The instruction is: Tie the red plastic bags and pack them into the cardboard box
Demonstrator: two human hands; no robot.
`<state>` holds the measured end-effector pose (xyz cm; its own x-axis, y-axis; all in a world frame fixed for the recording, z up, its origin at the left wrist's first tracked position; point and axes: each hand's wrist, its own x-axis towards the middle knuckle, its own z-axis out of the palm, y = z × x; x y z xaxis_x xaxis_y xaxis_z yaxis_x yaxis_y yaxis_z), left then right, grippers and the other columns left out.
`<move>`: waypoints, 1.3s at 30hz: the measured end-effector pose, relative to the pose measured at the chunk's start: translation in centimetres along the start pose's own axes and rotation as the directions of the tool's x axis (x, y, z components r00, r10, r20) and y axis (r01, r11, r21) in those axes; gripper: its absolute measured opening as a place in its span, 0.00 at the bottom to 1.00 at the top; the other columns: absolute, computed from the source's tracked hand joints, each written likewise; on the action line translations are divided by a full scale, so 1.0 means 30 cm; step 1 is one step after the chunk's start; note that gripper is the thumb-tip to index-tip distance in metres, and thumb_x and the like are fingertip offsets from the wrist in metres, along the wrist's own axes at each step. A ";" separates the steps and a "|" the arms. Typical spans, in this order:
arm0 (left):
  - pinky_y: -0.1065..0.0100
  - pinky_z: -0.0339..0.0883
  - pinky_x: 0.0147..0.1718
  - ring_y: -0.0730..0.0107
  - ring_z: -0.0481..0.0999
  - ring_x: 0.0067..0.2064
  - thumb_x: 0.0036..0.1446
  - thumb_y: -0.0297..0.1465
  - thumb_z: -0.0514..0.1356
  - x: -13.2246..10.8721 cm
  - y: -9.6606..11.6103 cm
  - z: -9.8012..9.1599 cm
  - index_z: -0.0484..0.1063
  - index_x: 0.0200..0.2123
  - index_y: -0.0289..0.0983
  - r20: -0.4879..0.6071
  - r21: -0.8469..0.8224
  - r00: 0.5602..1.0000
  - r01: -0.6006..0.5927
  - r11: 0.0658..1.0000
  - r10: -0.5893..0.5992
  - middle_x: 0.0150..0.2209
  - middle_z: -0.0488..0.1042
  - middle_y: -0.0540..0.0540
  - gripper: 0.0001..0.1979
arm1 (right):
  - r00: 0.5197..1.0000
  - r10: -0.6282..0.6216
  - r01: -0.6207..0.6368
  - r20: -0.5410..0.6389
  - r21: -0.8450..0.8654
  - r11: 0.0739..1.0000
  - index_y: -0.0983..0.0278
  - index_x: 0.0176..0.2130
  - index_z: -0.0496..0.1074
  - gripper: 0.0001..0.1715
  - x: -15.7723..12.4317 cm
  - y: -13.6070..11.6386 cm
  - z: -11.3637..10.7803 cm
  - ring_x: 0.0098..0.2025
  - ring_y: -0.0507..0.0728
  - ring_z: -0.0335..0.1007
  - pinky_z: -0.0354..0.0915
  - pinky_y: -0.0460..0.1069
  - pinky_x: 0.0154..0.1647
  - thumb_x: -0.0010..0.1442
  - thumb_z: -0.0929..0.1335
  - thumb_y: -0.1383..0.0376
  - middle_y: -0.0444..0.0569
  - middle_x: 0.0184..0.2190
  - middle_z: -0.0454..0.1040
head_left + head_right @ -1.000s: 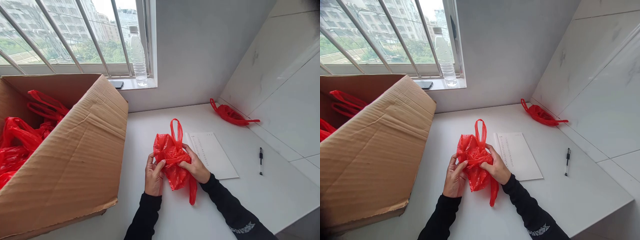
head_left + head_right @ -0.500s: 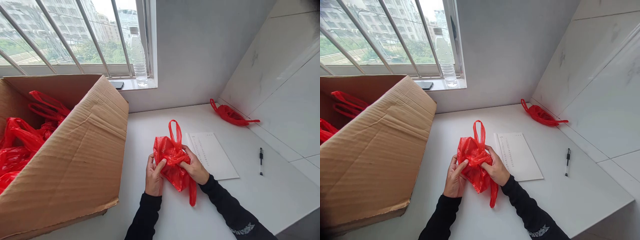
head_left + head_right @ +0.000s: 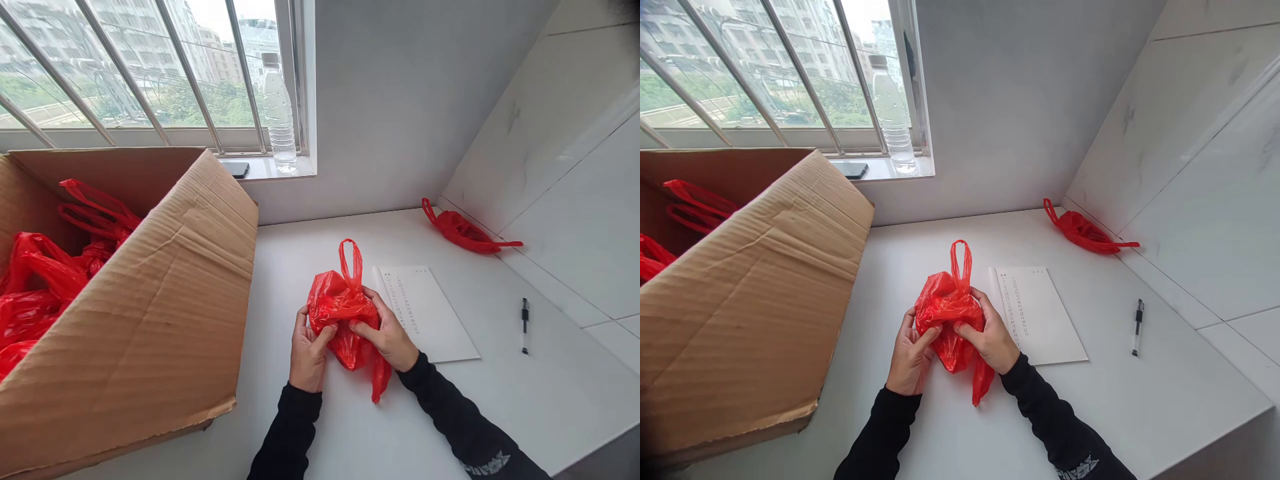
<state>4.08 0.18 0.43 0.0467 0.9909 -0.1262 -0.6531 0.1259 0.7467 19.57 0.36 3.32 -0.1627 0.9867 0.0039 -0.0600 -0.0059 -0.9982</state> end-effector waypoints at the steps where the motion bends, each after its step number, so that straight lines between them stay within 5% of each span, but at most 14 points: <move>1: 0.65 0.71 0.37 0.65 0.79 0.35 0.45 0.29 0.70 0.000 0.001 0.001 0.63 0.47 0.40 0.003 0.001 1.000 0.002 1.000 -0.002 0.35 0.79 0.49 0.27 | 1.000 0.002 -0.002 -0.012 -0.009 1.000 0.58 0.61 0.56 0.37 0.002 0.002 0.000 0.50 0.59 0.72 0.66 0.55 0.55 0.57 0.72 0.61 0.50 0.51 0.73; 10: 0.67 0.70 0.39 0.63 0.78 0.40 0.47 0.27 0.64 -0.010 0.010 0.012 0.70 0.45 0.38 0.044 -0.003 0.998 0.049 0.999 -0.049 0.40 0.78 0.45 0.19 | 0.993 -0.002 -0.003 -0.121 -0.038 0.999 0.59 0.58 0.61 0.34 0.013 0.007 -0.007 0.50 0.60 0.73 0.67 0.55 0.54 0.57 0.72 0.56 0.50 0.48 0.76; 17: 0.71 0.69 0.35 0.69 0.77 0.35 0.45 0.23 0.64 -0.014 0.005 0.013 0.69 0.46 0.38 0.052 0.022 0.998 0.038 0.999 -0.040 0.36 0.77 0.48 0.22 | 0.995 -0.020 0.014 -0.096 -0.060 0.998 0.59 0.60 0.59 0.34 0.014 0.010 -0.011 0.44 0.58 0.75 0.68 0.54 0.51 0.58 0.71 0.57 0.50 0.48 0.75; 21: 0.68 0.70 0.37 0.66 0.78 0.37 0.47 0.27 0.67 -0.009 0.000 0.009 0.66 0.49 0.38 0.050 0.020 0.998 0.037 0.999 -0.038 0.38 0.78 0.45 0.25 | 0.994 -0.032 0.023 -0.108 -0.084 0.996 0.60 0.59 0.60 0.32 0.015 0.004 -0.009 0.52 0.59 0.71 0.65 0.54 0.57 0.59 0.70 0.57 0.51 0.53 0.73; 27: 0.64 0.72 0.39 0.63 0.80 0.38 0.48 0.33 0.69 -0.002 -0.006 -0.001 0.62 0.54 0.40 0.015 -0.020 0.999 0.030 0.999 -0.030 0.41 0.79 0.44 0.31 | 1.000 0.004 -0.004 0.025 -0.032 0.999 0.58 0.65 0.50 0.46 0.006 -0.004 -0.006 0.53 0.61 0.71 0.65 0.57 0.57 0.55 0.73 0.60 0.52 0.54 0.71; 33: 0.65 0.72 0.39 0.66 0.79 0.36 0.48 0.28 0.68 -0.001 -0.007 0.000 0.62 0.55 0.38 0.026 -0.008 0.999 0.035 0.999 -0.035 0.37 0.79 0.45 0.31 | 1.000 0.011 -0.010 0.007 -0.083 0.996 0.57 0.65 0.49 0.43 0.003 -0.001 -0.010 0.48 0.60 0.74 0.67 0.58 0.54 0.58 0.71 0.63 0.50 0.50 0.74; 39: 0.65 0.72 0.40 0.65 0.79 0.37 0.43 0.23 0.68 0.003 -0.009 -0.006 0.59 0.59 0.40 0.043 -0.042 0.998 0.036 0.998 -0.034 0.43 0.78 0.43 0.39 | 1.000 -0.013 0.014 0.011 -0.180 0.983 0.58 0.64 0.50 0.44 0.005 0.002 -0.011 0.58 0.61 0.66 0.60 0.58 0.62 0.56 0.72 0.63 0.51 0.59 0.66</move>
<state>4.12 0.21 0.12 0.1017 0.9871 -0.1236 -0.6818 0.1596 0.7139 19.87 0.55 3.24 -0.1725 0.9849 0.0171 0.1164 0.0376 -0.9925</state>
